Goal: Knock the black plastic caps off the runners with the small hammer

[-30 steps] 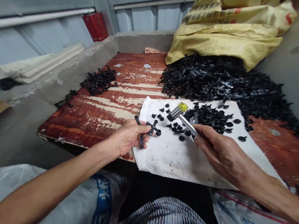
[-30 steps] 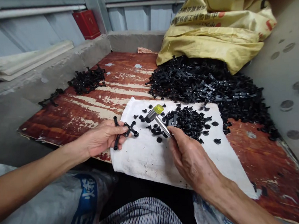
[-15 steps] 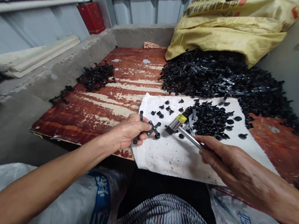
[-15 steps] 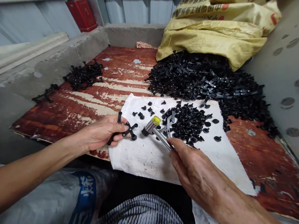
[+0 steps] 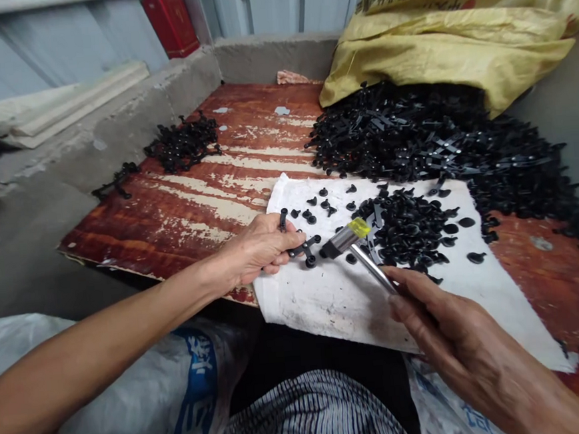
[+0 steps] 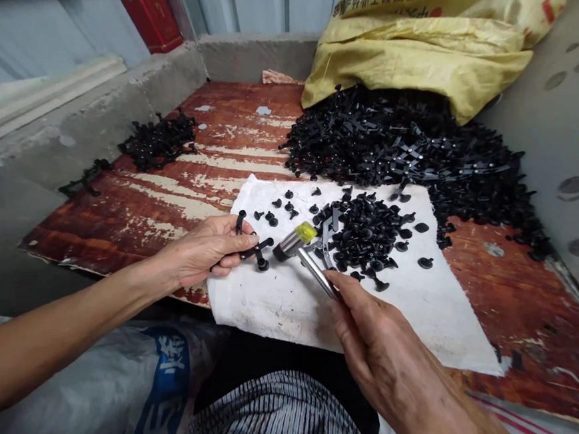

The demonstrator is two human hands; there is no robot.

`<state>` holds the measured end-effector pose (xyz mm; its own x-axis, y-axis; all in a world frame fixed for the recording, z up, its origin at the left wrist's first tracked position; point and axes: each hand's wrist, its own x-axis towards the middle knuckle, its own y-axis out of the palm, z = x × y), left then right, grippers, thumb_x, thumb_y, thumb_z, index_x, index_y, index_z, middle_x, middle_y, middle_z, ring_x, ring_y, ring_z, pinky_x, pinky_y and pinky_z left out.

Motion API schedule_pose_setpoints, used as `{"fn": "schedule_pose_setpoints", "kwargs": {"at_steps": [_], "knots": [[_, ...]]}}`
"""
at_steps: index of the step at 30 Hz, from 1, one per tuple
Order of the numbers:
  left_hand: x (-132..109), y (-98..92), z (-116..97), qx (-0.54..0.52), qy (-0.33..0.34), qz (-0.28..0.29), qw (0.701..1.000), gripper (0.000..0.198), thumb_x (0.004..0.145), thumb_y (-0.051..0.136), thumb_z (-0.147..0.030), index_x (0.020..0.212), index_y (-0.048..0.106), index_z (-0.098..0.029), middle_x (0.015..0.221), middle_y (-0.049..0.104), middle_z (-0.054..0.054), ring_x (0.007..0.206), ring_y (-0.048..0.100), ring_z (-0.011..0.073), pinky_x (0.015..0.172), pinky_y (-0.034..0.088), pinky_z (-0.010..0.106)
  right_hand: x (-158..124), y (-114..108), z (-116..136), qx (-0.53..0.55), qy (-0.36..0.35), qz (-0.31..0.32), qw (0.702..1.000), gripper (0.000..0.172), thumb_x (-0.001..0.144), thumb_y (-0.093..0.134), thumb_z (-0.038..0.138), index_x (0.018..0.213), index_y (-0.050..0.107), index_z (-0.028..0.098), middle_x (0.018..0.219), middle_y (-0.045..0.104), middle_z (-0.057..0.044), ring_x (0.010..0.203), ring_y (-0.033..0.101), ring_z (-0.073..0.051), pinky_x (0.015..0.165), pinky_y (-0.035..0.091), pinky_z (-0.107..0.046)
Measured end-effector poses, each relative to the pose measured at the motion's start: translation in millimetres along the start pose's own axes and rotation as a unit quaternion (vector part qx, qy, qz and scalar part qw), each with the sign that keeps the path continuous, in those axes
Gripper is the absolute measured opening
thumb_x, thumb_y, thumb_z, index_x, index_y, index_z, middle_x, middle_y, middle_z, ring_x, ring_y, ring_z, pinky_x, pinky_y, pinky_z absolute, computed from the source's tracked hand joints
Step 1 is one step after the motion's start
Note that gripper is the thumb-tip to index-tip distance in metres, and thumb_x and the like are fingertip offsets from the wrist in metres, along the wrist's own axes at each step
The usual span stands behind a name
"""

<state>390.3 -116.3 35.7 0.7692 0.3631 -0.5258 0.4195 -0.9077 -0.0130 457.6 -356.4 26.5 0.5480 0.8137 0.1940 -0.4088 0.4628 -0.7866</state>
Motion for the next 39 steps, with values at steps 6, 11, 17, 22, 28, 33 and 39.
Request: {"fn": "schedule_pose_setpoints", "kwargs": {"at_steps": [6,11,17,22,28,33,39], "knots": [[1,9.2,-3,0.016,-0.014,-0.002,1.000,0.022,0.084,0.059,-0.006,0.070,0.046,-0.017,0.051,0.050,-0.006,0.030,0.032,-0.0001,0.031,0.014,0.014,-15,6,-4,0.096,0.095,-0.058,0.989,0.017,0.091,0.050,0.032,0.101,0.060,0.022,0.061,0.060,0.000,0.049,0.060,-0.016,0.039,0.047,-0.022],[2,11.8,-2,0.018,-0.018,0.005,1.000,0.023,0.085,0.059,-0.006,0.069,0.046,-0.017,0.050,0.049,-0.006,0.031,0.032,-0.0005,0.031,0.013,0.013,-14,10,-7,0.150,0.131,-0.048,0.979,0.018,0.091,0.049,0.031,0.103,0.060,0.023,0.049,0.047,0.005,0.063,0.066,-0.020,0.053,0.055,-0.026],[3,11.7,-1,0.023,-0.008,0.013,1.000,0.022,0.084,0.061,-0.007,0.070,0.047,-0.016,0.054,0.054,-0.003,0.032,0.033,-0.0011,0.032,0.016,0.013,-14,9,-5,0.166,0.133,-0.051,0.976,0.016,0.090,0.050,0.030,0.101,0.059,0.022,0.054,0.050,0.004,0.055,0.061,-0.017,0.048,0.052,-0.025],[4,11.5,1,0.031,-0.012,0.013,0.999,0.020,0.084,0.061,-0.008,0.071,0.048,-0.016,0.056,0.056,-0.002,0.033,0.033,-0.0013,0.032,0.016,0.012,-14,10,-5,0.162,0.137,-0.044,0.976,0.015,0.090,0.050,0.029,0.100,0.058,0.022,0.062,0.056,0.002,0.054,0.060,-0.015,0.047,0.051,-0.025],[5,11.7,1,0.028,-0.013,0.015,0.999,0.020,0.083,0.061,-0.008,0.071,0.047,-0.016,0.054,0.053,-0.003,0.032,0.032,-0.0012,0.031,0.015,0.012,-12,10,-5,0.156,0.136,-0.046,0.977,0.015,0.089,0.049,0.030,0.098,0.058,0.022,0.049,0.043,0.006,0.058,0.062,-0.017,0.049,0.052,-0.024],[5,12.0,0,0.039,-0.018,0.011,0.999,0.020,0.084,0.060,-0.008,0.072,0.046,-0.016,0.054,0.057,-0.001,0.032,0.033,-0.0008,0.032,0.015,0.012,-12,10,-6,0.157,0.140,-0.043,0.977,0.016,0.090,0.050,0.028,0.101,0.058,0.021,0.051,0.044,0.006,0.056,0.061,-0.016,0.052,0.053,-0.023],[3,17.4,-6,0.083,-0.032,-0.005,0.996,0.023,0.084,0.060,-0.009,0.070,0.044,-0.018,0.048,0.053,-0.003,0.029,0.027,-0.0008,0.033,0.010,0.016,-13,9,-5,0.112,0.106,-0.062,0.986,0.018,0.090,0.050,0.029,0.100,0.061,0.019,0.062,0.061,0.000,0.049,0.059,-0.013,0.041,0.048,-0.019]]}}
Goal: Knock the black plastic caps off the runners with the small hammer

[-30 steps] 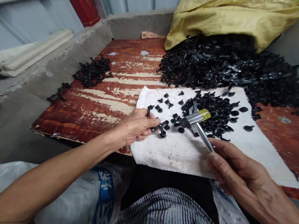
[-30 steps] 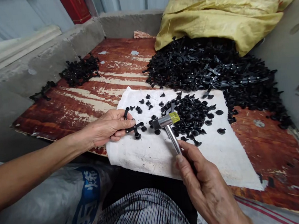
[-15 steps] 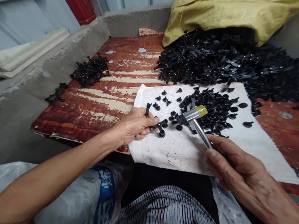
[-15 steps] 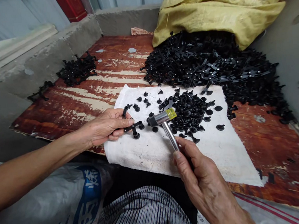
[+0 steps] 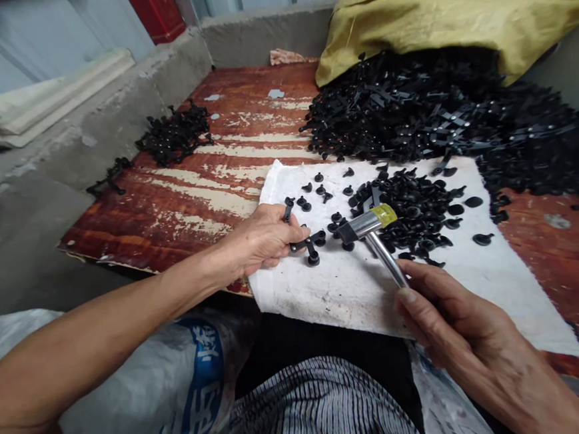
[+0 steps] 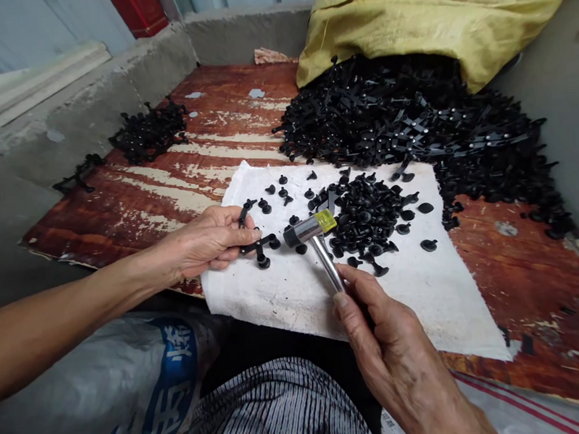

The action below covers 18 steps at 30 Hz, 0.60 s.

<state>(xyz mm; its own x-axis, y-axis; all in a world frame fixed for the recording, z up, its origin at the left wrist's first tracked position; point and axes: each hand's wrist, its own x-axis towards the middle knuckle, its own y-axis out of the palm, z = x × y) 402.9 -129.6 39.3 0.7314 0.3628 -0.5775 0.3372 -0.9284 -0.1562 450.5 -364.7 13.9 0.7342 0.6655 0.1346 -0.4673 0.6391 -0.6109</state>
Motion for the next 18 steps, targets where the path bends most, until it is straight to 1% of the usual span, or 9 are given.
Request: {"fn": "schedule_pose_setpoints", "kwargs": {"at_steps": [2,4,6,8,10,12,14,16,18], "knots": [[0,1.2,-2,0.026,0.001,-0.014,1.000,0.023,0.084,0.060,-0.011,0.070,0.043,-0.019,0.047,0.052,-0.004,0.029,0.027,-0.0003,0.033,0.010,0.017,0,-1,1,-0.013,-0.016,0.001,1.000,0.019,0.092,0.048,0.029,0.102,0.061,0.019,0.063,0.063,0.000,0.049,0.061,-0.013,0.045,0.052,-0.020],[0,1.7,-3,0.056,0.005,-0.027,0.998,0.023,0.083,0.061,-0.012,0.069,0.044,-0.019,0.043,0.046,-0.006,0.029,0.027,0.0007,0.034,0.011,0.018,0,-2,1,-0.043,-0.044,0.003,0.998,0.023,0.094,0.046,0.029,0.107,0.061,0.018,0.069,0.067,-0.003,0.057,0.067,-0.016,0.053,0.058,-0.024],[1,1.7,-4,0.086,0.016,-0.034,0.996,0.023,0.082,0.063,-0.013,0.069,0.045,-0.020,0.040,0.040,-0.008,0.028,0.027,0.0019,0.034,0.012,0.020,1,-2,-3,-0.088,-0.090,0.005,0.992,0.029,0.094,0.045,0.027,0.118,0.059,0.016,0.091,0.072,-0.010,0.079,0.073,-0.021,0.069,0.062,-0.031],[1,1.7,-4,0.105,0.025,-0.038,0.993,0.023,0.081,0.064,-0.015,0.069,0.045,-0.021,0.039,0.038,-0.009,0.028,0.028,0.0028,0.034,0.012,0.021,3,-1,-6,-0.128,-0.149,-0.007,0.980,0.037,0.094,0.044,0.022,0.130,0.053,0.015,0.113,0.069,-0.016,0.099,0.070,-0.025,0.082,0.061,-0.038],[0,2.0,-4,0.112,0.026,-0.040,0.993,0.024,0.081,0.064,-0.016,0.068,0.044,-0.021,0.039,0.038,-0.009,0.028,0.028,0.0031,0.035,0.013,0.022,5,0,-7,-0.151,-0.203,-0.017,0.967,0.045,0.093,0.043,0.016,0.138,0.046,0.016,0.122,0.066,-0.017,0.106,0.068,-0.026,0.086,0.059,-0.042],[0,2.7,-4,0.109,0.029,-0.036,0.993,0.025,0.081,0.063,-0.016,0.067,0.043,-0.021,0.039,0.038,-0.008,0.029,0.028,0.0032,0.035,0.013,0.022,7,0,-4,-0.150,-0.237,-0.024,0.959,0.052,0.093,0.043,0.011,0.145,0.039,0.019,0.121,0.065,-0.016,0.104,0.068,-0.024,0.084,0.060,-0.040],[-1,3.7,-4,0.100,0.033,-0.037,0.994,0.027,0.081,0.063,-0.014,0.066,0.042,-0.021,0.038,0.037,-0.009,0.029,0.026,0.0032,0.035,0.014,0.022,8,0,1,-0.141,-0.245,-0.024,0.959,0.061,0.092,0.043,0.008,0.150,0.032,0.022,0.119,0.064,-0.015,0.100,0.068,-0.023,0.078,0.062,-0.035],[-1,4.8,-4,0.090,0.032,-0.043,0.995,0.027,0.080,0.064,-0.014,0.066,0.042,-0.021,0.037,0.034,-0.010,0.028,0.025,0.0033,0.035,0.013,0.022,7,0,3,-0.150,-0.240,-0.015,0.959,0.067,0.091,0.041,0.006,0.154,0.026,0.024,0.110,0.065,-0.014,0.088,0.070,-0.022,0.064,0.062,-0.030],[-1,5.5,-4,0.088,0.030,-0.046,0.995,0.026,0.080,0.064,-0.014,0.067,0.043,-0.021,0.037,0.033,-0.010,0.028,0.025,0.0032,0.035,0.013,0.021,6,2,1,-0.185,-0.235,0.015,0.954,0.070,0.090,0.039,0.005,0.155,0.022,0.026,0.097,0.065,-0.012,0.070,0.068,-0.021,0.048,0.057,-0.028]]}}
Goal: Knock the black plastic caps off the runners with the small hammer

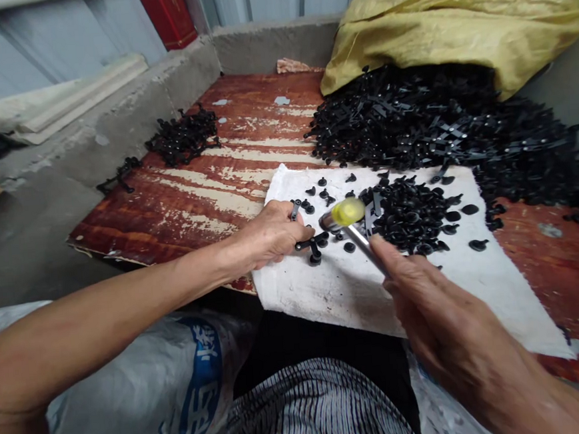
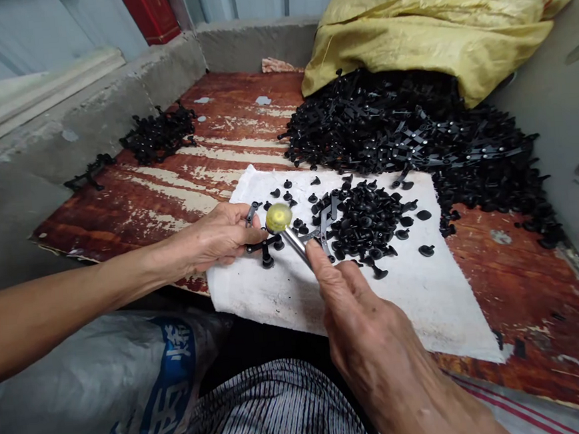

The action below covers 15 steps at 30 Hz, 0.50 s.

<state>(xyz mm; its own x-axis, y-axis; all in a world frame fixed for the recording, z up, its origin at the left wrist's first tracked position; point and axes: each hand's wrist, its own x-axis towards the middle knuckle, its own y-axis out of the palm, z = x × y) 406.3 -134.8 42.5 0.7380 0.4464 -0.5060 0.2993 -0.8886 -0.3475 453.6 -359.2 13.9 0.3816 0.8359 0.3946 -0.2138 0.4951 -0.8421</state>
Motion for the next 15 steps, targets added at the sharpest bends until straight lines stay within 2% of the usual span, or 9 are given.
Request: {"fn": "schedule_pose_setpoints", "kwargs": {"at_steps": [3,7,11,13,15], "knots": [[-1,-0.6,-1,-0.001,0.002,0.010,1.000,0.024,0.080,0.064,-0.013,0.069,0.044,-0.021,0.040,0.039,-0.009,0.029,0.027,0.0030,0.035,0.013,0.020,-6,8,-5,-0.028,0.005,0.044,0.999,0.075,0.088,0.037,0.006,0.157,0.017,0.027,0.091,0.064,-0.011,0.052,0.061,-0.018,0.039,0.051,-0.029],[-1,-3.1,-2,-0.043,-0.023,0.048,0.998,0.023,0.081,0.059,-0.009,0.069,0.043,-0.020,0.047,0.051,-0.004,0.032,0.032,0.0024,0.035,0.013,0.018,-7,11,-10,-0.031,0.016,0.046,0.998,0.078,0.085,0.036,0.005,0.157,0.014,0.024,0.095,0.064,-0.013,0.052,0.061,-0.019,0.039,0.051,-0.030],[-1,-4.9,0,-0.072,-0.027,0.059,0.995,0.021,0.080,0.056,-0.004,0.069,0.045,-0.018,0.053,0.058,0.000,0.033,0.032,0.0012,0.034,0.013,0.017,1,1,-9,-0.032,-0.009,0.052,0.998,0.066,0.089,0.038,0.008,0.153,0.028,0.020,0.097,0.068,-0.015,0.070,0.070,-0.024,0.053,0.061,-0.034],[-1,-5.4,1,-0.074,-0.024,0.055,0.995,0.022,0.078,0.056,-0.003,0.068,0.044,-0.018,0.049,0.054,-0.002,0.032,0.032,0.0015,0.034,0.013,0.017,5,-5,-5,-0.018,-0.019,0.033,0.999,0.061,0.090,0.039,0.009,0.150,0.034,0.019,0.108,0.069,-0.016,0.088,0.071,-0.026,0.067,0.063,-0.037],[-1,-5.5,2,-0.076,-0.020,0.053,0.995,0.023,0.077,0.056,-0.002,0.067,0.044,-0.019,0.044,0.049,-0.004,0.031,0.032,0.0023,0.034,0.013,0.017,5,-8,-1,0.010,-0.011,-0.002,1.000,0.061,0.092,0.041,0.008,0.151,0.033,0.021,0.120,0.067,-0.015,0.103,0.068,-0.025,0.081,0.061,-0.037]]}}
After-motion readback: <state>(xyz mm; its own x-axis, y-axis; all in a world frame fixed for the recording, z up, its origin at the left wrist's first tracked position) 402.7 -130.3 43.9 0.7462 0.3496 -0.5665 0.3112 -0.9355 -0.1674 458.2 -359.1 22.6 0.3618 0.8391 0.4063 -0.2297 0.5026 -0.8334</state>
